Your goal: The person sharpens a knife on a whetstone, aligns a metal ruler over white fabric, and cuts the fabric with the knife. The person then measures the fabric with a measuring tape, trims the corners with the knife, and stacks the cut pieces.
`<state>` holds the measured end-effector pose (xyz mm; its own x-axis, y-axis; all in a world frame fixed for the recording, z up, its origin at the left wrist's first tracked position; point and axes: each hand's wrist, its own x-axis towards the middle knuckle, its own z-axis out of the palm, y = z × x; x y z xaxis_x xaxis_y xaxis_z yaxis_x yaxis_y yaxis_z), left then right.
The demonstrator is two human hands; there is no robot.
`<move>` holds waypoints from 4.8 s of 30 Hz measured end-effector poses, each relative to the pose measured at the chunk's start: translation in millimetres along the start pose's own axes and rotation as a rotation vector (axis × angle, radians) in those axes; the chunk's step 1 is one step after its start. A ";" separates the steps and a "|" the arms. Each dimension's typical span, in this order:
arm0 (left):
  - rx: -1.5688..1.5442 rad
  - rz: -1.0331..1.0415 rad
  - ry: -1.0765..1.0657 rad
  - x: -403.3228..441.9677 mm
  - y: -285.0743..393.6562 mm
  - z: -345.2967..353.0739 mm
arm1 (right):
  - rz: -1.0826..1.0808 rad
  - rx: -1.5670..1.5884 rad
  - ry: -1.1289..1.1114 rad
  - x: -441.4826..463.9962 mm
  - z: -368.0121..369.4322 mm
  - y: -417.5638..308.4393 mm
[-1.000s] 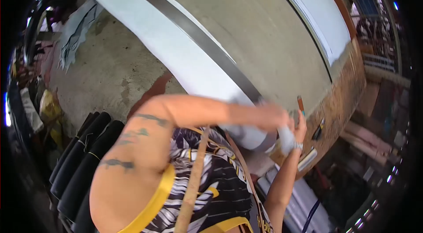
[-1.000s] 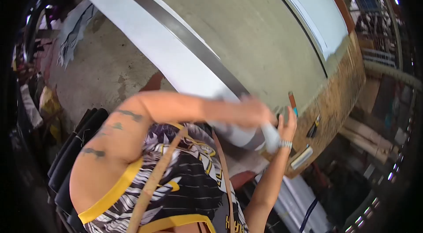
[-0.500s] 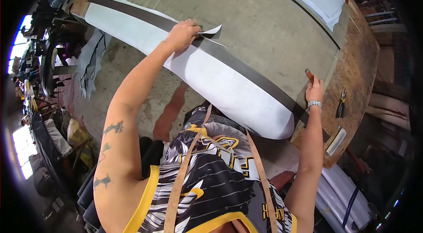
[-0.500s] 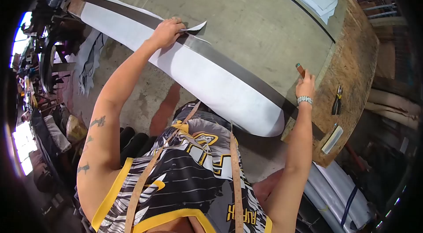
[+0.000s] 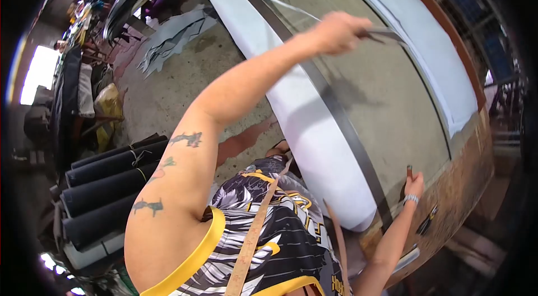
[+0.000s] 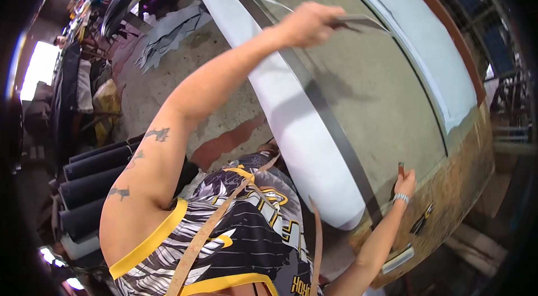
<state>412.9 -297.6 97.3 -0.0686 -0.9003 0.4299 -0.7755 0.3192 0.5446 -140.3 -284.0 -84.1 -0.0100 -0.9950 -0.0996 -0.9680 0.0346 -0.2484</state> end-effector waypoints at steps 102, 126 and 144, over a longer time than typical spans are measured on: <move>-0.093 -0.347 0.037 -327.6 -50.8 6.0 | -0.139 0.685 0.293 -192.2 61.9 -172.4; 0.476 -0.336 -0.013 -179.2 -87.1 109.6 | 0.037 -0.079 0.428 22.1 19.2 42.6; 0.415 -0.398 0.033 -174.4 -81.6 106.3 | -0.008 0.078 0.034 -158.6 -0.2 145.4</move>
<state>421.4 -198.1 -98.7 0.2938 -0.9152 0.2758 -0.9193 -0.1915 0.3438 -279.5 -121.2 -104.2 -0.0116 -0.9978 -0.0650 -0.9456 0.0321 -0.3238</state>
